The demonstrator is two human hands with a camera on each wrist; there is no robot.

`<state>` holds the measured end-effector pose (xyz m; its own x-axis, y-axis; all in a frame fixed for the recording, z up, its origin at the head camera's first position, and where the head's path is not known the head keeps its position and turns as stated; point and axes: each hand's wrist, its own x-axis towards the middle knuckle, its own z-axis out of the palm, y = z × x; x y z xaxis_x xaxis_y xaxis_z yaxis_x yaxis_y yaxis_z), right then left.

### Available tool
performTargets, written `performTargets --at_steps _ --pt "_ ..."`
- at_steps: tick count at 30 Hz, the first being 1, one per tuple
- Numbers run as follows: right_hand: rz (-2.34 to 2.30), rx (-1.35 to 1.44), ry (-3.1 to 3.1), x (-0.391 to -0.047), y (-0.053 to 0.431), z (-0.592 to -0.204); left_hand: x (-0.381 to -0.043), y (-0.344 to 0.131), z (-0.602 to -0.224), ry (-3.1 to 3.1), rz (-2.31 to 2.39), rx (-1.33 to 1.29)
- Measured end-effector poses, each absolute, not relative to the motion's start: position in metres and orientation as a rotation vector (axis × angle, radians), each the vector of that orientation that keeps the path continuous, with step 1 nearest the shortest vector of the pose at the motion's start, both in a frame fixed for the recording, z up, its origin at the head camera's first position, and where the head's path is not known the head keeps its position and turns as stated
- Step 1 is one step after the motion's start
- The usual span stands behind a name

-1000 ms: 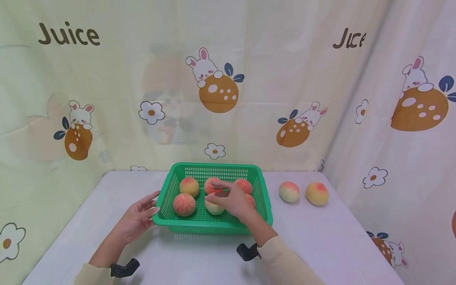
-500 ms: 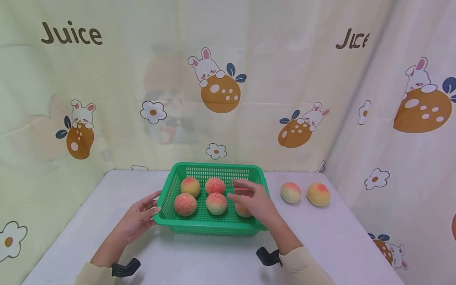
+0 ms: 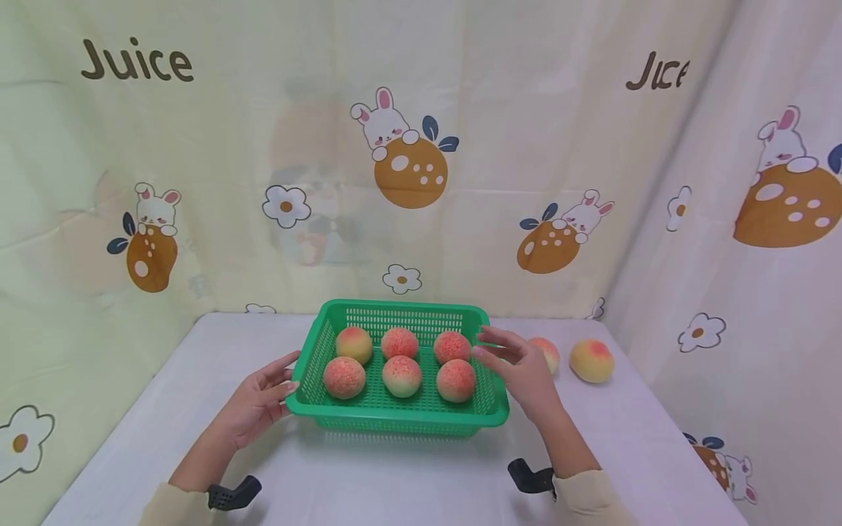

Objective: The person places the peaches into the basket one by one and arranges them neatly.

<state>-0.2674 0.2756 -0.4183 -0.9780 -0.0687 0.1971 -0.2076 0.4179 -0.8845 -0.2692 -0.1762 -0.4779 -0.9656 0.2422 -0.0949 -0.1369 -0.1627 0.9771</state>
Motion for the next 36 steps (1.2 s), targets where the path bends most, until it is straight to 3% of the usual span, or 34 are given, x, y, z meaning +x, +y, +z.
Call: performTargets --at_steps 36 --pt "1.420 -0.264 -2.357 -0.283 0.410 -0.467 -0.269 -0.176 -0.477 1.833 2.232 0.120"
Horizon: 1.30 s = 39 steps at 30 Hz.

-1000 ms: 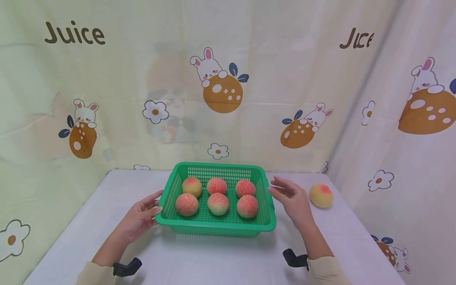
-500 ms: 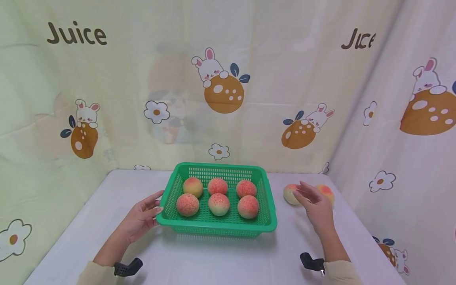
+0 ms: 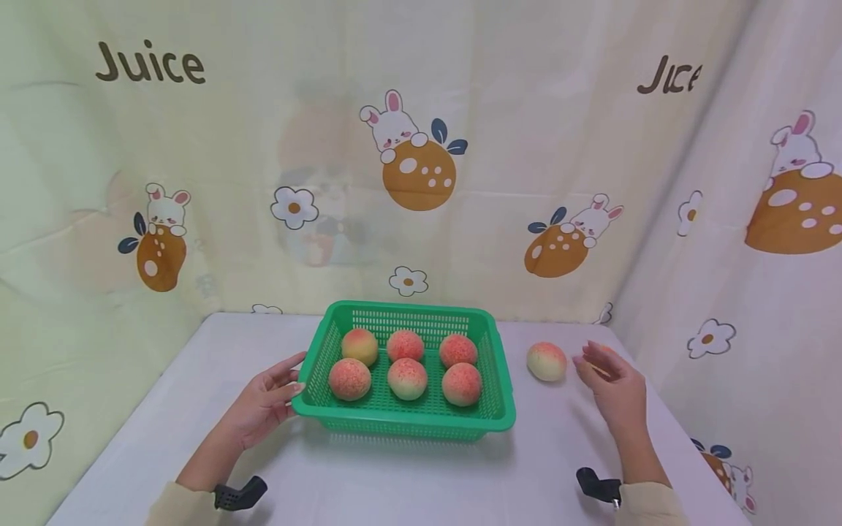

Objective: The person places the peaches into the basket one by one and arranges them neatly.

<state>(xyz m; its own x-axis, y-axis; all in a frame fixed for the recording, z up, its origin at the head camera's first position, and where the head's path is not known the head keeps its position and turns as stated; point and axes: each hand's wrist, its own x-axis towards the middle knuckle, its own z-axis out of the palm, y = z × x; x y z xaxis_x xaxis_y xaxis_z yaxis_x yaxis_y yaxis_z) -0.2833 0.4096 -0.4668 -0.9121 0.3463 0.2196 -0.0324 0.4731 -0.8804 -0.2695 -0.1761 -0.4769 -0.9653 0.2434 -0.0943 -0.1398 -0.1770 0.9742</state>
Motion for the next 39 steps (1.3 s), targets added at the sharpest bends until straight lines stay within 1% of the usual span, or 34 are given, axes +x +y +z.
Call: performTargets --at_steps 7,17,24,39 --pt "1.376 -0.398 -2.314 -0.289 0.418 -0.469 -0.269 -0.176 -0.476 1.820 2.243 0.120" --pt "1.345 -0.641 -2.333 -0.306 0.428 -0.473 -0.270 -0.177 -0.477 1.811 2.248 0.120" --pt "1.274 -0.665 -2.378 -0.314 0.435 -0.484 -0.270 -0.176 -0.477 1.812 2.249 0.105" --pt "1.354 -0.697 -2.454 -0.331 0.446 -0.497 -0.270 -0.177 -0.478 1.812 2.247 0.132"
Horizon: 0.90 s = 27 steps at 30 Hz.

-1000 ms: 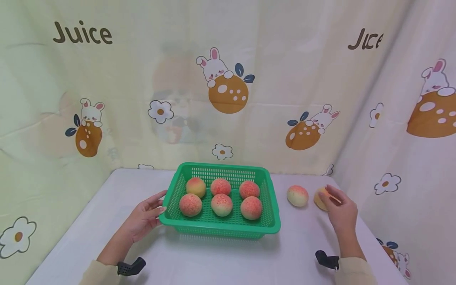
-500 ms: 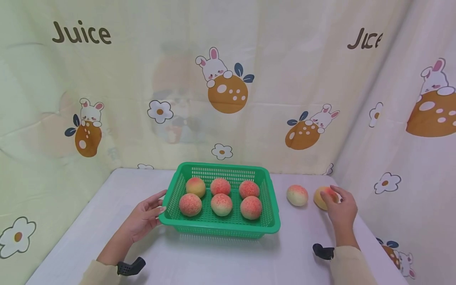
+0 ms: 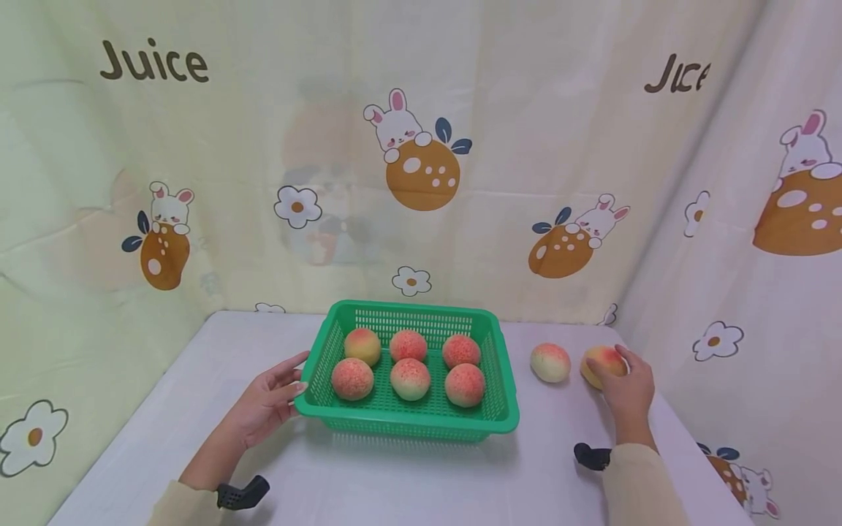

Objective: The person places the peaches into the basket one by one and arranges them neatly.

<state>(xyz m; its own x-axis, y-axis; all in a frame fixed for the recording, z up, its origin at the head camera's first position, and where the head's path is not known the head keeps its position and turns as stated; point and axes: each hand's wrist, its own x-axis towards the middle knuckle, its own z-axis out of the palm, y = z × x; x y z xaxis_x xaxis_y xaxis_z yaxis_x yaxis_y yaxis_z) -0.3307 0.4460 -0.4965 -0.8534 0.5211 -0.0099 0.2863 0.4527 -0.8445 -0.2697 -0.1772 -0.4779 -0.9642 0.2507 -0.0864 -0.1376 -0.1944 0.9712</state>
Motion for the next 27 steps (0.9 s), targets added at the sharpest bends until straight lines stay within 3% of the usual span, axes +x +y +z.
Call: performTargets --at_steps 27 --pt "1.463 -0.753 -2.451 -0.3377 0.4509 -0.5039 -0.2690 -0.1763 -0.4764 1.808 2.249 0.122"
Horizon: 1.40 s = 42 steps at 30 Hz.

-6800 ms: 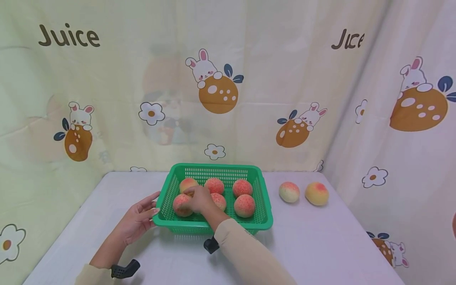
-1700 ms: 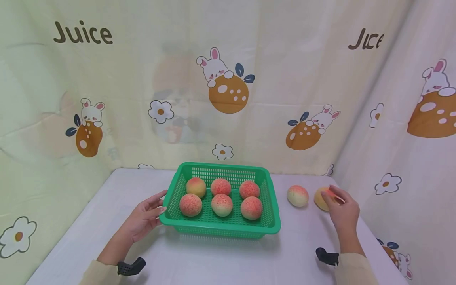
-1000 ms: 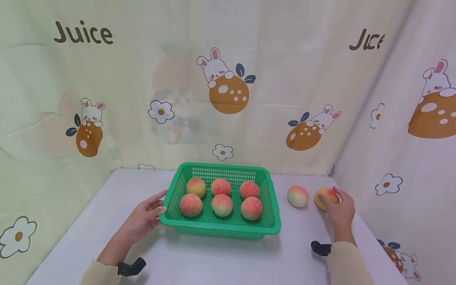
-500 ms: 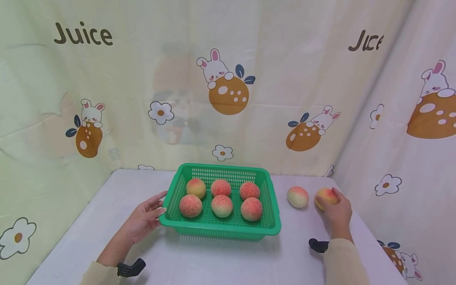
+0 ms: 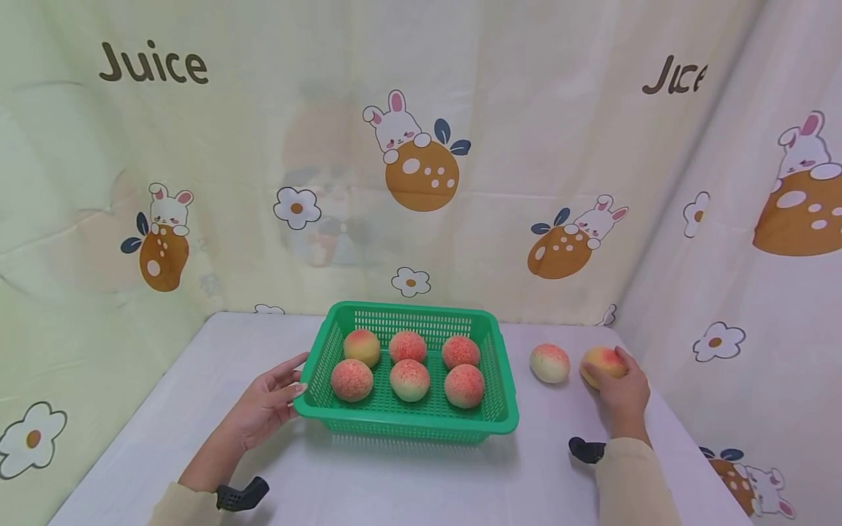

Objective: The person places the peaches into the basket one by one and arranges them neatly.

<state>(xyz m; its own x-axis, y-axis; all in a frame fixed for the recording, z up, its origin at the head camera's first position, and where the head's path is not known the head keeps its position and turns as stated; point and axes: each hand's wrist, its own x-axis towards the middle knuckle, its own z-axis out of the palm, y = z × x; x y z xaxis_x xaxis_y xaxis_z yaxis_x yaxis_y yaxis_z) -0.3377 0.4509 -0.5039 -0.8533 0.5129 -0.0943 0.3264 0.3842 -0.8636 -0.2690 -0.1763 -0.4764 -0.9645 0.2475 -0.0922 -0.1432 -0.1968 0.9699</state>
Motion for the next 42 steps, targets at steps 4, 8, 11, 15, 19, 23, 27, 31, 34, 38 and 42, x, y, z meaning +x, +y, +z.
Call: performTargets --at_steps 4,8,11,15,19,23,27,31,34,38,42 --pt "1.455 -0.756 -2.451 -0.339 0.453 -0.507 -0.269 -0.176 -0.477 1.811 2.247 0.123" --pt "1.447 -0.752 -2.439 -0.339 0.454 -0.510 -0.270 -0.176 -0.477 1.818 2.242 0.131" --pt "1.442 -0.736 -2.428 -0.338 0.454 -0.510 -0.270 -0.176 -0.478 1.823 2.240 0.138" --pt "1.450 -0.731 -2.422 -0.335 0.452 -0.509 -0.271 -0.176 -0.479 1.827 2.237 0.147" --pt "1.458 -0.744 -2.435 -0.333 0.449 -0.506 -0.271 -0.176 -0.479 1.827 2.239 0.146" --pt "1.451 -0.728 -2.458 -0.330 0.446 -0.503 -0.271 -0.176 -0.479 1.827 2.240 0.151" --pt "1.449 -0.709 -2.459 -0.326 0.443 -0.501 -0.271 -0.177 -0.480 1.827 2.237 0.159" --pt "1.443 -0.712 -2.472 -0.323 0.442 -0.501 -0.271 -0.177 -0.480 1.831 2.236 0.158" --pt "1.431 -0.696 -2.496 -0.320 0.442 -0.501 -0.271 -0.177 -0.480 1.827 2.241 0.155" --pt "1.381 -0.661 -2.527 -0.316 0.443 -0.503 -0.271 -0.176 -0.479 1.821 2.244 0.150" --pt "1.331 -0.623 -2.549 -0.312 0.444 -0.507 -0.270 -0.176 -0.478 1.826 2.239 0.141"
